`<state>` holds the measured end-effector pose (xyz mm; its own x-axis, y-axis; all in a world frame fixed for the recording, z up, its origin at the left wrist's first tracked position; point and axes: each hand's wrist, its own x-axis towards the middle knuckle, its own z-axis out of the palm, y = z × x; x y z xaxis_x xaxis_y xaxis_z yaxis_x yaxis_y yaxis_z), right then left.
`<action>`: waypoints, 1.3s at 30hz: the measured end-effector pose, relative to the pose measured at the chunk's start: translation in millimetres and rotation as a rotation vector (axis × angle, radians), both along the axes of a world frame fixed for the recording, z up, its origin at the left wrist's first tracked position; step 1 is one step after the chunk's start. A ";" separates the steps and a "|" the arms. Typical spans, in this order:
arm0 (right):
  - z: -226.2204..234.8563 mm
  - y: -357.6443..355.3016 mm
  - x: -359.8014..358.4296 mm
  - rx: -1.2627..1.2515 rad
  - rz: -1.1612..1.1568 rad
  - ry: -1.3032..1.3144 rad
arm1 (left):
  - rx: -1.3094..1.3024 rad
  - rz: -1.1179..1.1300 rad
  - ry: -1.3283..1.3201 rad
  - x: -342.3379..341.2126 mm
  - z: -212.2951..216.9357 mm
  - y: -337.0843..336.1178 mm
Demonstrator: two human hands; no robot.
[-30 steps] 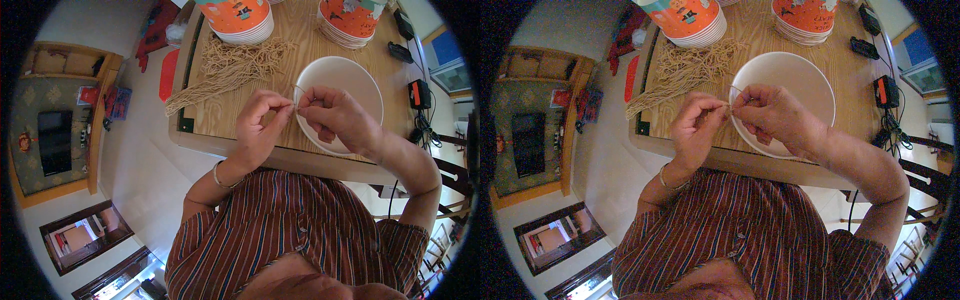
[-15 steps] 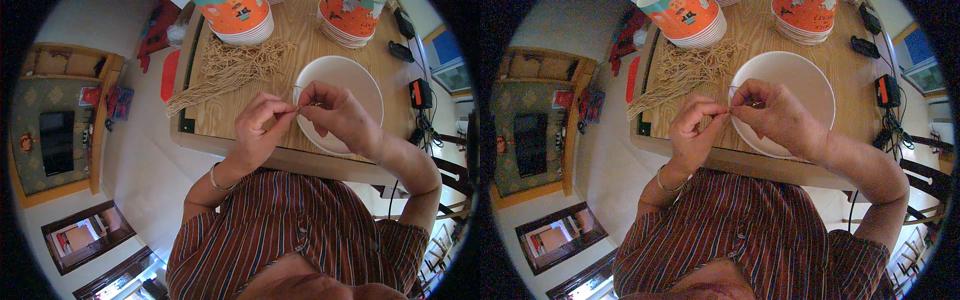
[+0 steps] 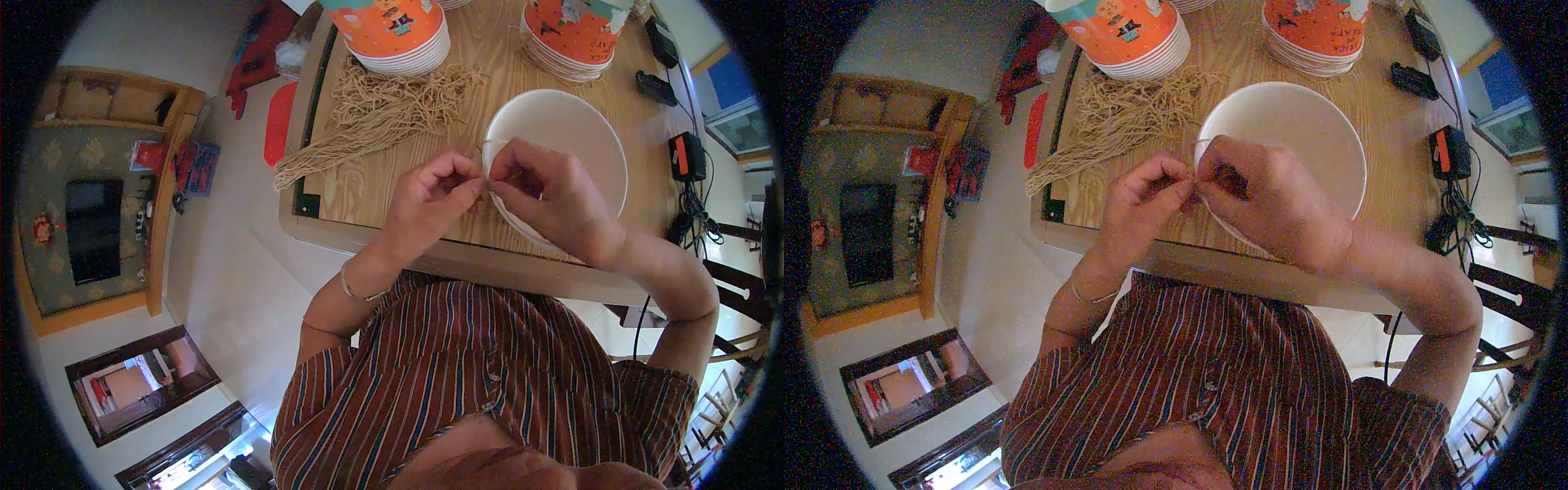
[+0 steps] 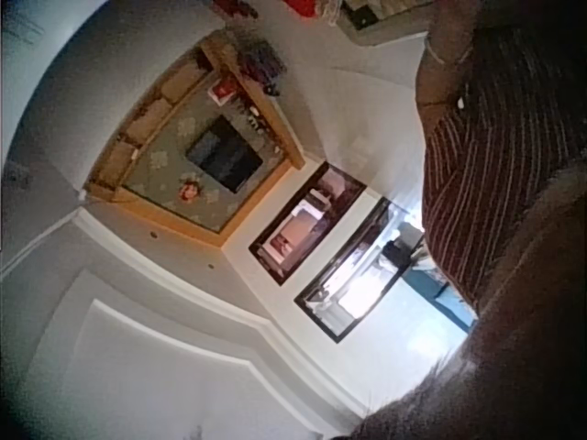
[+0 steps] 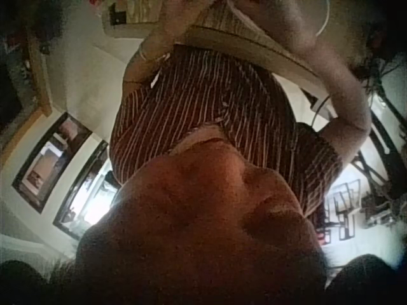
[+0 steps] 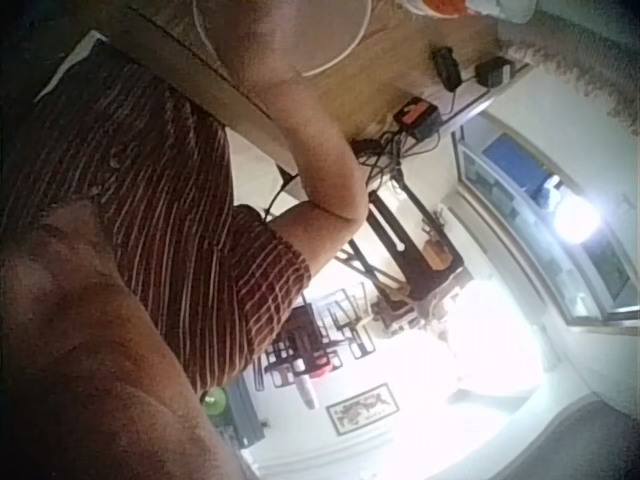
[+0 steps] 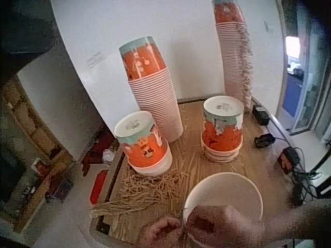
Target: Tying strings onto a paper bowl to create a handle or decorative element.
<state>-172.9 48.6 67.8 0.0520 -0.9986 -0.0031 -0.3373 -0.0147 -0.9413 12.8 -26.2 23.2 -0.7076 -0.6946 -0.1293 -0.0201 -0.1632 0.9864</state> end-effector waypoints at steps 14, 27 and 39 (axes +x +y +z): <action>1.9 2.8 3.7 -0.342 0.017 0.362 | 0.105 -0.143 0.067 0.1 6.3 -14.7; -3.8 -2.7 0.0 -0.408 0.061 0.358 | 0.068 -0.195 0.071 0.6 5.9 -20.7; -4.9 -5.5 -1.9 -0.363 0.028 0.324 | -0.012 -0.175 -0.001 -0.4 3.8 -21.1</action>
